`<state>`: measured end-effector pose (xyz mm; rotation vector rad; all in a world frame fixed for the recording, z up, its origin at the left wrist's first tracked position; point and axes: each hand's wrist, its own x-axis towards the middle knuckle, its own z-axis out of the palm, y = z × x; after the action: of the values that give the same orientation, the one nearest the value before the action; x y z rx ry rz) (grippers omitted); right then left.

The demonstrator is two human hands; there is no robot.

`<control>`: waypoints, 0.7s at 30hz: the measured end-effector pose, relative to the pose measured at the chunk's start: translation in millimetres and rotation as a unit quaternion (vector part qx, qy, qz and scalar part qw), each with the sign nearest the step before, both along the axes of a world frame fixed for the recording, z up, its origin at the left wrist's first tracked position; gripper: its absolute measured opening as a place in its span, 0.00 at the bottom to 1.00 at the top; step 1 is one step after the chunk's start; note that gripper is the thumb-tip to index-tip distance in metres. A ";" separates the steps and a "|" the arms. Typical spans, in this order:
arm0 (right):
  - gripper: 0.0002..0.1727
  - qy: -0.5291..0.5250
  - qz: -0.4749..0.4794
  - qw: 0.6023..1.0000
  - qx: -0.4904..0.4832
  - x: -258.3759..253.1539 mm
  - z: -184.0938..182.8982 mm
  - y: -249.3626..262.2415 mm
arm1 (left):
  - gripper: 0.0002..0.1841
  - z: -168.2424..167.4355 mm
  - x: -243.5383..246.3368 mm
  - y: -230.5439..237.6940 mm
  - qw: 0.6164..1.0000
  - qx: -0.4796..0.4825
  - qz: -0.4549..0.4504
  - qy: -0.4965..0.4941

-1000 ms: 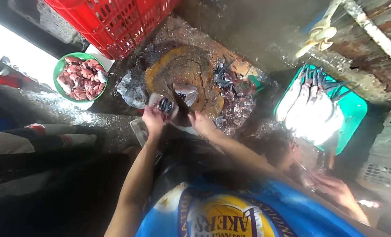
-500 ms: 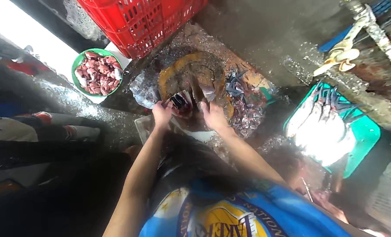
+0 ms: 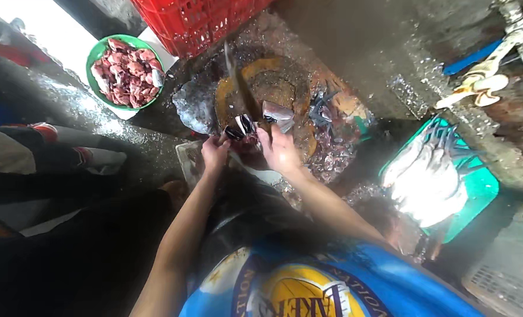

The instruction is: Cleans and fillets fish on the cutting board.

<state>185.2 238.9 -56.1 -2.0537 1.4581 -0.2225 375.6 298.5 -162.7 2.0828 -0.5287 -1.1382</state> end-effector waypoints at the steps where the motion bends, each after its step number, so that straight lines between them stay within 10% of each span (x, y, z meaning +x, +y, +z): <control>1: 0.29 -0.023 0.003 0.999 -0.034 -10.2 -5.4 7.2 | 0.18 0.8 -0.7 2.2 1.000 -0.003 0.004 0.011; 7: 0.33 0.139 0.038 0.982 0.120 -38.9 -56.9 19.2 | 0.16 0.3 -4.0 15.4 0.997 -0.035 0.058 0.026; 13: 0.29 -0.043 -0.028 0.989 -0.142 -81.3 -23.1 37.4 | 0.21 32.5 -10.0 20.7 0.988 -0.110 0.079 0.079; 16: 0.32 0.048 -0.130 0.972 -0.189 -117.8 -54.4 35.5 | 0.39 54.8 -50.9 -10.7 0.988 -0.092 -0.106 -0.064; 21: 0.39 0.217 -0.209 0.953 0.028 -134.7 -90.8 13.7 | 0.53 28.1 -96.2 -64.4 0.878 0.049 -0.322 -0.351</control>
<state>50.4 252.6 -146.9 -1.7947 2.1392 0.1148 279.3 234.1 -134.7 2.4644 -1.6337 -0.6861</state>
